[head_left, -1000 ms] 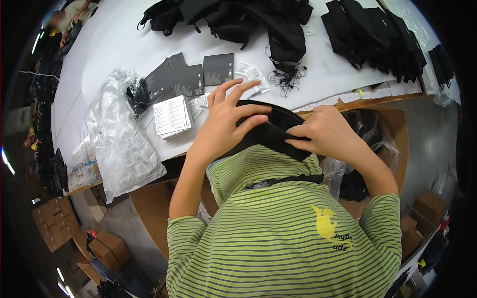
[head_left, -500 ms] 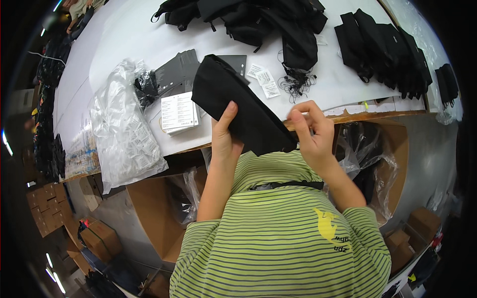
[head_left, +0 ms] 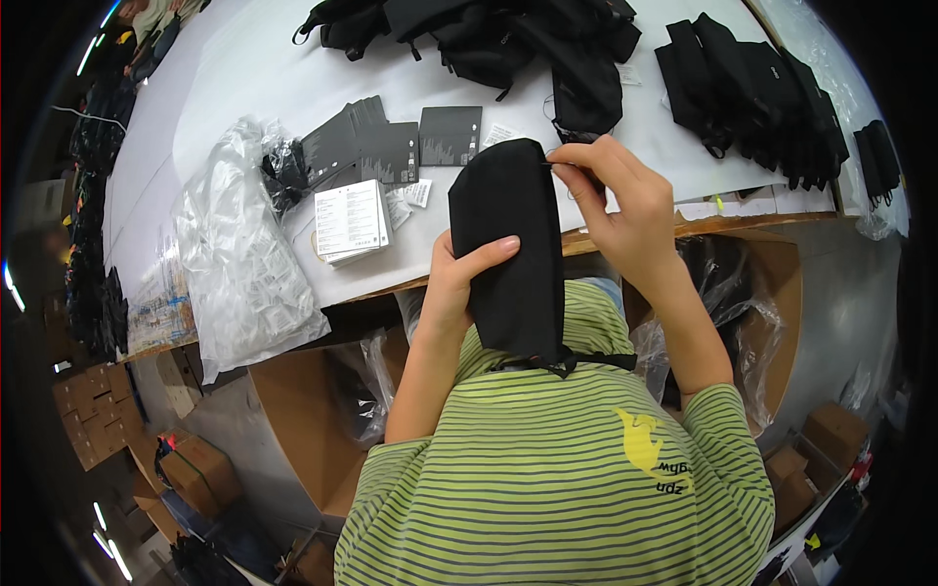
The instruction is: The recorder is attaching tags and inserting booklets into black pouches at a packing station.
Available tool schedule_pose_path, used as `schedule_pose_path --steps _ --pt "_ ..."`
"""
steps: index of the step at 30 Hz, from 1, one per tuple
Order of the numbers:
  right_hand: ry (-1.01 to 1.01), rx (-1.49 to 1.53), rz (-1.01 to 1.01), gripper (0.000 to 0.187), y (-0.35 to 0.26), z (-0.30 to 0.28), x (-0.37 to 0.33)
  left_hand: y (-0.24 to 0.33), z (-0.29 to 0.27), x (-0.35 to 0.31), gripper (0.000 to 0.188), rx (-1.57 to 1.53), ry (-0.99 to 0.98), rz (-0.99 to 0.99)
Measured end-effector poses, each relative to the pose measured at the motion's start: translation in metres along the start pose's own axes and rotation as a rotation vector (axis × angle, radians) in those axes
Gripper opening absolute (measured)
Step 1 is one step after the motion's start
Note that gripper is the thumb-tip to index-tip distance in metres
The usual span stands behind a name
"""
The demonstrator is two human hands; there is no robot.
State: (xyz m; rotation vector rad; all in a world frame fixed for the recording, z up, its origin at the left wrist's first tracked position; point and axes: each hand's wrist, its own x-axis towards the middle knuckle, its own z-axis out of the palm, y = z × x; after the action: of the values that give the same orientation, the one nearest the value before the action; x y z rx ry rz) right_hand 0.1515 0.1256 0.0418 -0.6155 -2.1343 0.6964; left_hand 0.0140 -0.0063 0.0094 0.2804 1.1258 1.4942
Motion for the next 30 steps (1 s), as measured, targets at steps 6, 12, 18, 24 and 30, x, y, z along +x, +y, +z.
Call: schedule_pose_path --steps 6,12,18,24,30 --pt "-0.151 -0.030 -0.121 0.009 -0.014 -0.012 -0.004 0.005 0.003 0.003 0.025 -0.197 0.012 -0.036" --pt "-0.153 0.038 -0.039 0.009 -0.013 -0.019 -0.002 0.005 0.007 0.006 0.027 -0.076 -0.024 -0.062" --pt "-0.376 0.158 -0.007 0.007 -0.028 -0.016 -0.013 0.009 -0.006 0.016 0.024 -0.202 0.027 -0.018" --pt "-0.517 0.281 -0.109 0.008 -0.038 -0.009 -0.027 0.018 -0.024 0.027 0.025 -0.462 -0.038 -0.100" --pt "-0.112 0.100 0.045 0.010 -0.025 -0.013 0.004 0.018 -0.002 0.009 0.041 -0.053 -0.019 -0.024"
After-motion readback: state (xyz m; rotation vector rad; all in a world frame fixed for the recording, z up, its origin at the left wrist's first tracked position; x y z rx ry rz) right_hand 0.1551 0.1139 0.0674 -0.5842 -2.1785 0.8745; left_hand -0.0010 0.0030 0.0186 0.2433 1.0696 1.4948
